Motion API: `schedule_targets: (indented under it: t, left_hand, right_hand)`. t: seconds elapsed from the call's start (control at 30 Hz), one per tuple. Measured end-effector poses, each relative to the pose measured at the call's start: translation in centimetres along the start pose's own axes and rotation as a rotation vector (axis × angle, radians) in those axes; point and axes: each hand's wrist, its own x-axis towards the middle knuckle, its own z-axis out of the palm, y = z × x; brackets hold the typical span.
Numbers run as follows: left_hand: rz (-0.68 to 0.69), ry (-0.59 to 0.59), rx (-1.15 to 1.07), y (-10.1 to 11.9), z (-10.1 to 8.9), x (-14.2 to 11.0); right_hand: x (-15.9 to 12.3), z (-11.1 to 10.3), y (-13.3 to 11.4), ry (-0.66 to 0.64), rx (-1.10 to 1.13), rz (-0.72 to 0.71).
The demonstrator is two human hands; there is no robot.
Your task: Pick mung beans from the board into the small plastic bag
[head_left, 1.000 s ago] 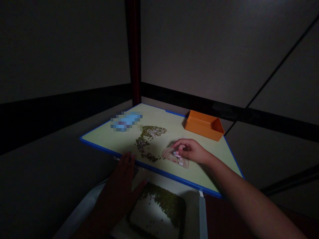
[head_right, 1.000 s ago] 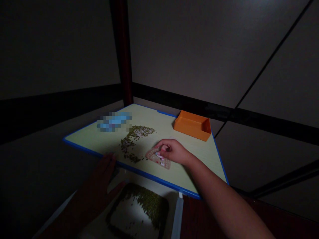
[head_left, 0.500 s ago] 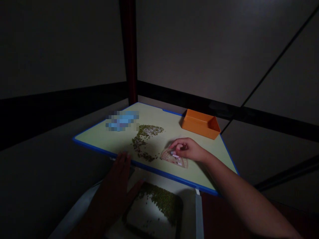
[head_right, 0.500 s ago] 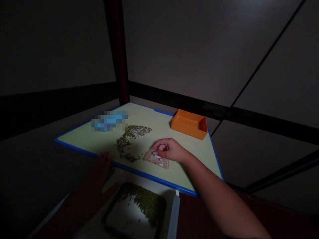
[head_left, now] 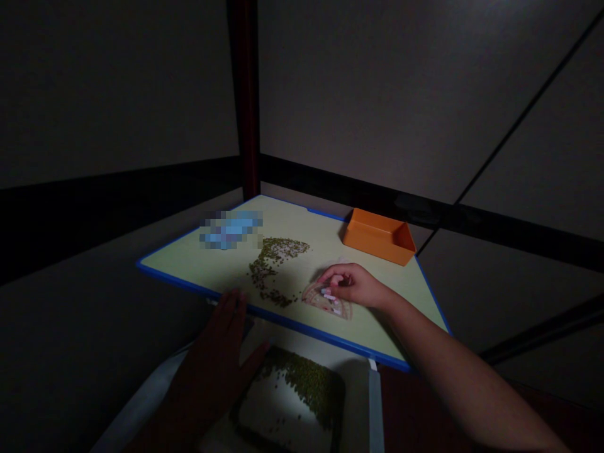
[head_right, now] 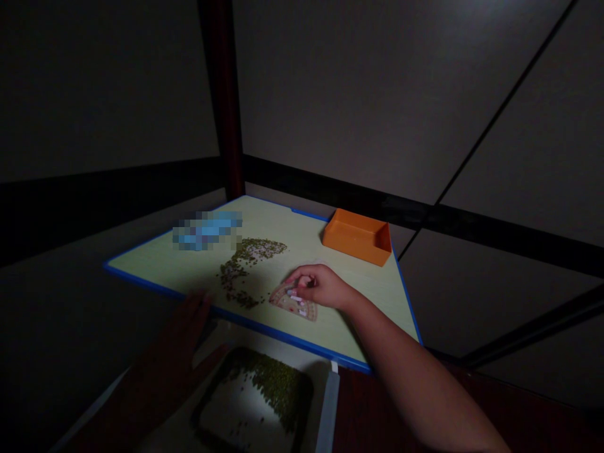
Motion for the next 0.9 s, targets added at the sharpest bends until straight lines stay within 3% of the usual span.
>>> schedule_targets:
  t: [0.23, 0.43, 0.73, 0.9]
  left_hand:
    - [0.018, 0.015, 0.003, 0.08, -0.15, 0.02]
    - [-0.020, -0.016, -0.007, 0.20, -0.20, 0.03]
    - [-0.021, -0.022, -0.009, 0.13, -0.18, 0.05]
    - [-0.039, -0.034, -0.036, 0.15, -0.17, -0.01]
  right_hand:
    - [-0.08, -0.17, -0.05, 0.065, -0.046, 0.021]
    - [0.03, -0.32, 0.36, 0.031, -0.051, 0.016]
    - [0.10, -0.12, 0.32, 0.159, -0.219, -0.015]
    - [0.00, 0.53, -0.12, 0.194, -0.165, -0.001]
